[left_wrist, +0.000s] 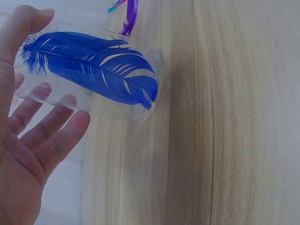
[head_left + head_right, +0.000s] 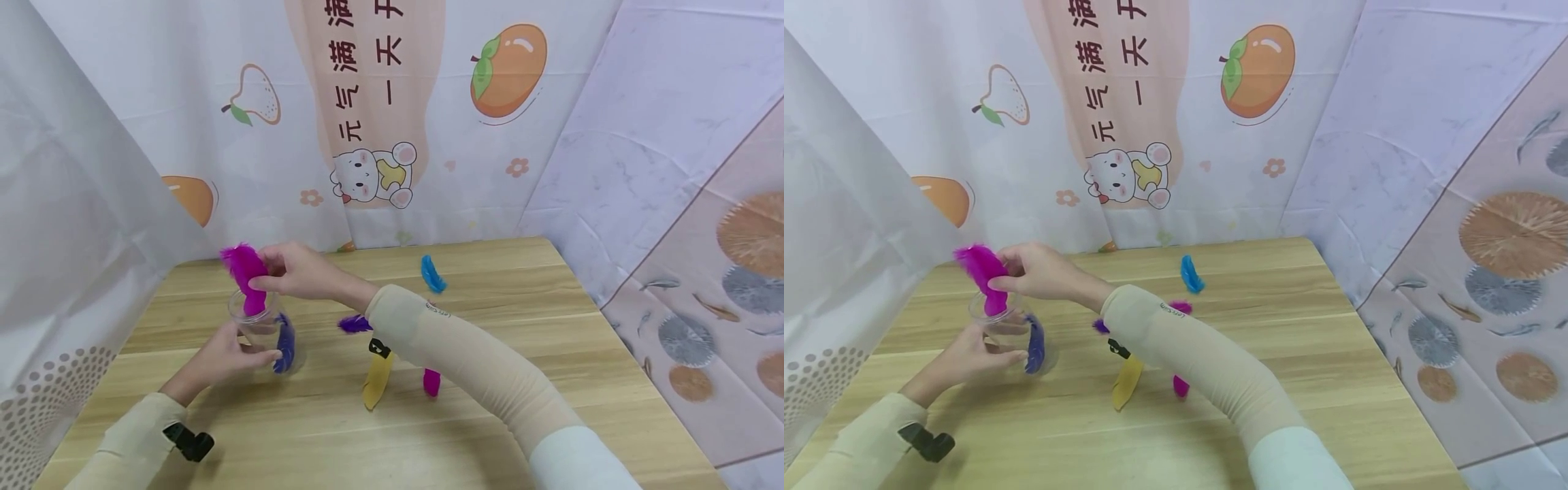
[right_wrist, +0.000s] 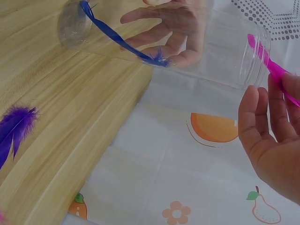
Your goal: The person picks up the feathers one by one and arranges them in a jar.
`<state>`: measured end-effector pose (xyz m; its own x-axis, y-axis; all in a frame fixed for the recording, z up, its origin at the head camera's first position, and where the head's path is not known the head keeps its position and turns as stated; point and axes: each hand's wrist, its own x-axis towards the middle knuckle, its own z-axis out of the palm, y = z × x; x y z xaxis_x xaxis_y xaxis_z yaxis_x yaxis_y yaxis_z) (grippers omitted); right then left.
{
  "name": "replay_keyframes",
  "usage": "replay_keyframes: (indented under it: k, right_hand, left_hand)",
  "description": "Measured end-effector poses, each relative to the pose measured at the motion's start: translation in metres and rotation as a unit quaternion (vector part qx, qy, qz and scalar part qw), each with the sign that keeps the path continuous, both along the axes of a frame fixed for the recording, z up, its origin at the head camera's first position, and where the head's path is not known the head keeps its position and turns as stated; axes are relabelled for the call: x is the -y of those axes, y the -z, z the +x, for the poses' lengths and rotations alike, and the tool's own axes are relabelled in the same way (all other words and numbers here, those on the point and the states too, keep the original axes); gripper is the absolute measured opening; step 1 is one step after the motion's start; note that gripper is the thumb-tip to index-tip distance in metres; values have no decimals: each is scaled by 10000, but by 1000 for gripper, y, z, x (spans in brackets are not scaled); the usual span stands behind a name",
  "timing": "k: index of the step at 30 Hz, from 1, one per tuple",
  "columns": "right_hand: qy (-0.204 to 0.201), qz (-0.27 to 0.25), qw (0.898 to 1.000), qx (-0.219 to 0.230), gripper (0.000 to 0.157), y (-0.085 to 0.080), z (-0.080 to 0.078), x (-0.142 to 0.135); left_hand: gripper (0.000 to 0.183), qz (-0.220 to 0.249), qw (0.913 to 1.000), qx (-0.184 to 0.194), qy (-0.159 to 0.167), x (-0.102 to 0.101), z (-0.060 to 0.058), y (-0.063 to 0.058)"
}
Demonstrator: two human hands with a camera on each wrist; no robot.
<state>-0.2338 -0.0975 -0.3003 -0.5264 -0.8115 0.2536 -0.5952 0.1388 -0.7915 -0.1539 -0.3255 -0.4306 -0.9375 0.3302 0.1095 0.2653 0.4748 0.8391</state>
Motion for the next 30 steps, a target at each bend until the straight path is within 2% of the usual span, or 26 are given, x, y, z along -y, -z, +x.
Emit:
replay_keyframes:
  k: [13,30]
  right_hand:
    - [-57,143,9996,-238,20,1,1,1]
    - [-42,303,9987,-418,16,5,-1,4]
  left_hand:
    - [81,91,9999,-69,83,0,-2,1]
    - [85,62,9999,-33,78,0,-4,1]
